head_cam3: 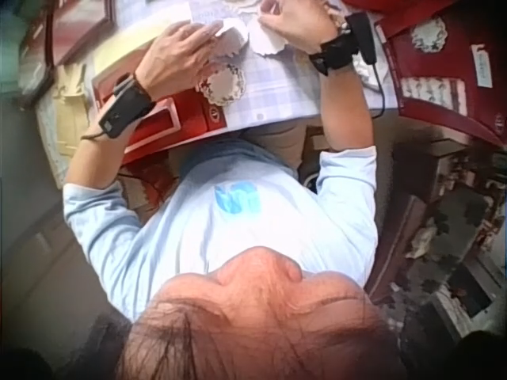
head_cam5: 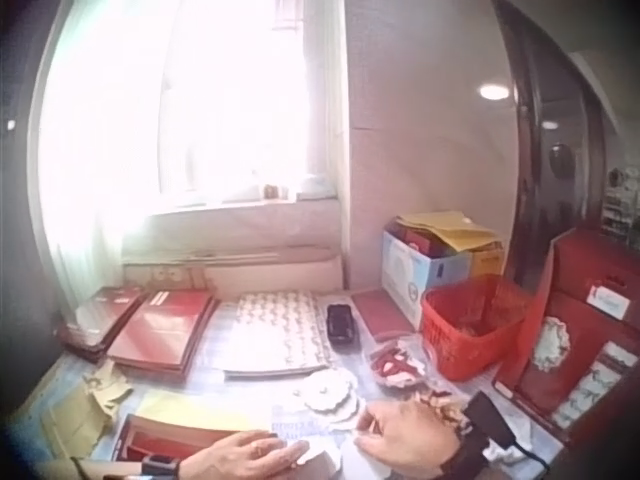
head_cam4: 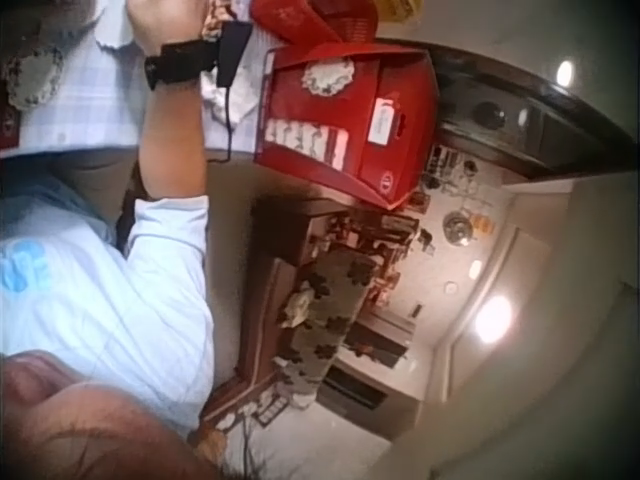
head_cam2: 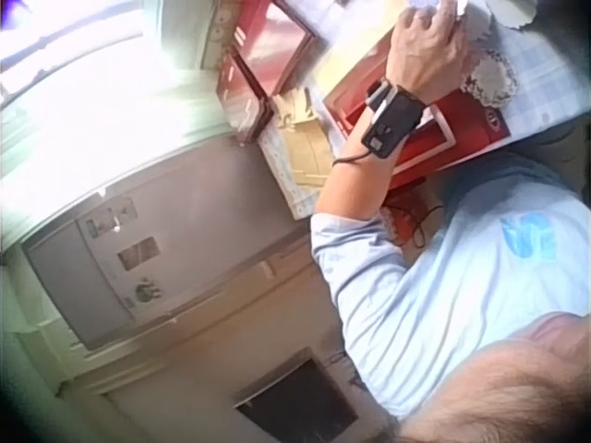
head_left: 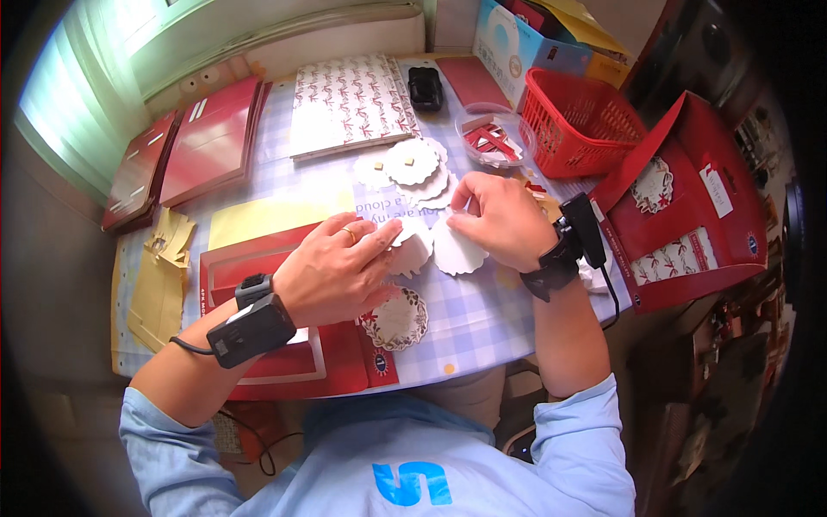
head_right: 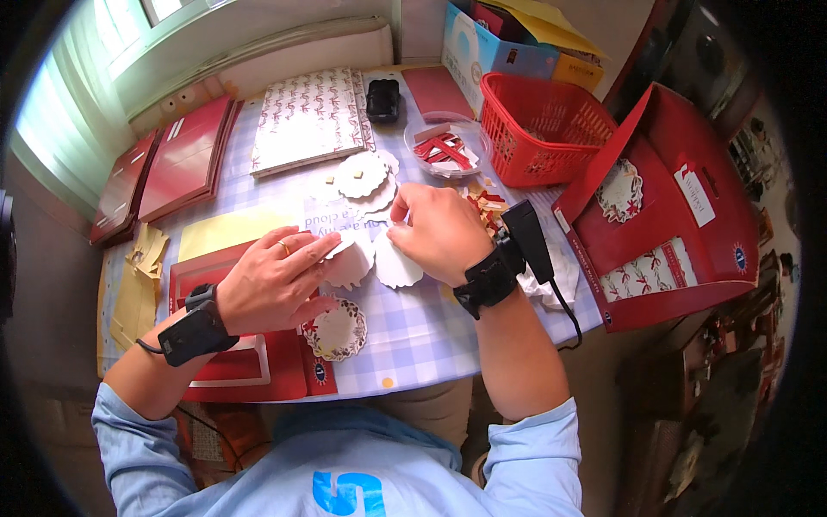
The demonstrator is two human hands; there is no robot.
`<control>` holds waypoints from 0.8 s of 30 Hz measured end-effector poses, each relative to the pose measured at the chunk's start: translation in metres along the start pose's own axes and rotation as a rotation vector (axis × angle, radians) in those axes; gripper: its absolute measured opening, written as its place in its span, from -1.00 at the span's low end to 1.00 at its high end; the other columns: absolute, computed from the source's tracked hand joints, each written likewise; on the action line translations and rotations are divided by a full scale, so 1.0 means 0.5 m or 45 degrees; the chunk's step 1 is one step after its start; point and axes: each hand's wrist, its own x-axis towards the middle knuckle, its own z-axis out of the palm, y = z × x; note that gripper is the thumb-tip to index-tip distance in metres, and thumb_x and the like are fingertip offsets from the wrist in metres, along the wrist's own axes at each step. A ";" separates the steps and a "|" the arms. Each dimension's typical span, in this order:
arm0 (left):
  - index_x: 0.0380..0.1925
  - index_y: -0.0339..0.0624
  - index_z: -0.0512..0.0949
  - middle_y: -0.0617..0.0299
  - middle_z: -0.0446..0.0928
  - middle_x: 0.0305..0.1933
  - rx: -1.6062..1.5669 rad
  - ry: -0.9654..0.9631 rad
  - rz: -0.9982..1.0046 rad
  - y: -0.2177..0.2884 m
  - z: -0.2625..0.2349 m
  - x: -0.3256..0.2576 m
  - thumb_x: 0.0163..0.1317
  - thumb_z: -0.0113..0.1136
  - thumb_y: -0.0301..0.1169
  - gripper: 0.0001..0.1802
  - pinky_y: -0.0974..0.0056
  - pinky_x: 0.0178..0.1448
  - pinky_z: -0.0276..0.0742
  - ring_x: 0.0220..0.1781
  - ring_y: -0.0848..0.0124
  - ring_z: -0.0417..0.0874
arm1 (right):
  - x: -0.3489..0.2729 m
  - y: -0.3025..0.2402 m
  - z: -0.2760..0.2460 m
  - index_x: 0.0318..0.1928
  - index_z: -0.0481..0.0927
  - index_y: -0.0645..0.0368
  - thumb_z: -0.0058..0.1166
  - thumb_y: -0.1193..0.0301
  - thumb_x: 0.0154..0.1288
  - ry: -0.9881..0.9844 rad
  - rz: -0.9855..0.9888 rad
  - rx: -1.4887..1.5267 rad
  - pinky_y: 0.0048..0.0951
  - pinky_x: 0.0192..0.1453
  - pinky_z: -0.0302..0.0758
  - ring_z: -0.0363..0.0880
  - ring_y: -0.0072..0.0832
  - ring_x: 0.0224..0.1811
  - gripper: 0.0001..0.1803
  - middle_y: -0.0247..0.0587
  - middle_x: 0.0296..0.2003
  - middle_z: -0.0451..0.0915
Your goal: Assembling decorative red folders with white paper inserts and lace-patterned cutouts.
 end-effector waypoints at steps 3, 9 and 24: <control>-0.06 -0.21 0.59 0.10 0.47 0.16 -0.025 -0.075 -0.043 -0.002 -0.011 0.002 0.08 0.26 -0.40 -0.63 0.04 0.23 0.42 0.11 0.25 0.53 | -0.001 -0.002 0.002 -0.32 0.58 0.20 0.15 0.34 0.04 -0.013 0.039 -0.091 -0.14 -0.15 0.52 0.63 -0.08 -0.28 -0.78 0.01 -0.40 0.63; -0.13 -0.23 0.61 0.17 0.47 0.19 0.259 -0.118 -0.012 -0.028 0.006 0.001 0.14 0.15 -0.44 -0.72 0.02 0.32 0.35 0.23 0.23 0.46 | -0.008 -0.003 0.003 -0.34 0.56 0.17 0.14 0.33 0.01 -0.006 0.062 -0.220 -0.12 -0.14 0.51 0.62 -0.09 -0.25 -0.79 -0.05 -0.38 0.64; -0.06 -0.07 0.61 0.01 0.33 0.32 -0.296 -0.148 -0.224 -0.020 0.010 0.001 -0.06 0.19 -0.62 -0.54 -0.10 0.45 0.13 0.37 0.08 0.31 | -0.013 -0.002 0.025 -0.21 0.59 0.15 0.32 0.38 0.02 -0.063 -0.528 -0.116 -0.33 -0.10 0.47 0.53 -0.32 -0.21 -0.71 -0.15 -0.24 0.49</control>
